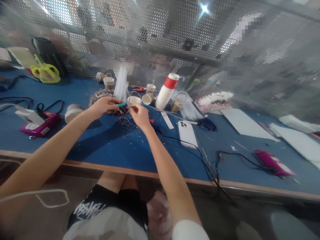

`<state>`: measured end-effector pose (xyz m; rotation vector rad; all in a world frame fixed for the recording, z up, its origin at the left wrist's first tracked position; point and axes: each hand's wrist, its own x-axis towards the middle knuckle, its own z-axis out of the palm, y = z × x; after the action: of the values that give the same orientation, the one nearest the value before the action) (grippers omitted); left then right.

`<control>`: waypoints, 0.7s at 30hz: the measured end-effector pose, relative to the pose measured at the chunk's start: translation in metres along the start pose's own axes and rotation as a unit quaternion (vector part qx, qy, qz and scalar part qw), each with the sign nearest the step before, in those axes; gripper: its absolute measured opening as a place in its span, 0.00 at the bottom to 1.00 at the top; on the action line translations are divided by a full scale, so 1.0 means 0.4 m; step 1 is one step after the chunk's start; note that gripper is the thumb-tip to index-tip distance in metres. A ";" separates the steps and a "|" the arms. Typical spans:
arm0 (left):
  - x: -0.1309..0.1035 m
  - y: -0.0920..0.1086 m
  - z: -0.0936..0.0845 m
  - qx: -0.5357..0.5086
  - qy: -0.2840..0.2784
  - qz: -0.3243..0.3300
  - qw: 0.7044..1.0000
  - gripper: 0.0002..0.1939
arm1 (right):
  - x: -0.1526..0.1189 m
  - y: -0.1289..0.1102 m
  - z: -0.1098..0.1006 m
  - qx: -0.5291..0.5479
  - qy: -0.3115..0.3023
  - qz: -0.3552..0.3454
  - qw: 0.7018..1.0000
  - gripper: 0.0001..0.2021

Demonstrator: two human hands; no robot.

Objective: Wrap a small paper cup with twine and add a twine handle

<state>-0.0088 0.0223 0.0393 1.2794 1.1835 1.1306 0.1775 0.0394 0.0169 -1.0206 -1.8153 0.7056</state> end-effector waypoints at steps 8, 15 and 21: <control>0.031 -0.046 -0.024 0.227 -0.003 -0.015 0.974 0.09 | 0.011 -0.013 -0.093 -0.207 0.118 -0.039 0.970 0.14; 0.009 -0.025 -0.047 0.324 0.039 0.102 0.940 0.08 | -0.046 0.029 -0.171 -0.364 -0.144 -0.022 0.920 0.19; -0.021 0.015 -0.024 0.345 0.178 0.196 0.900 0.06 | -0.063 0.064 -0.200 -0.433 -0.154 0.052 0.887 0.24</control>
<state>-0.0186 0.0148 0.0458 1.9733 1.7517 1.3249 0.2649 0.0337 0.0196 -1.6515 -2.4443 0.0660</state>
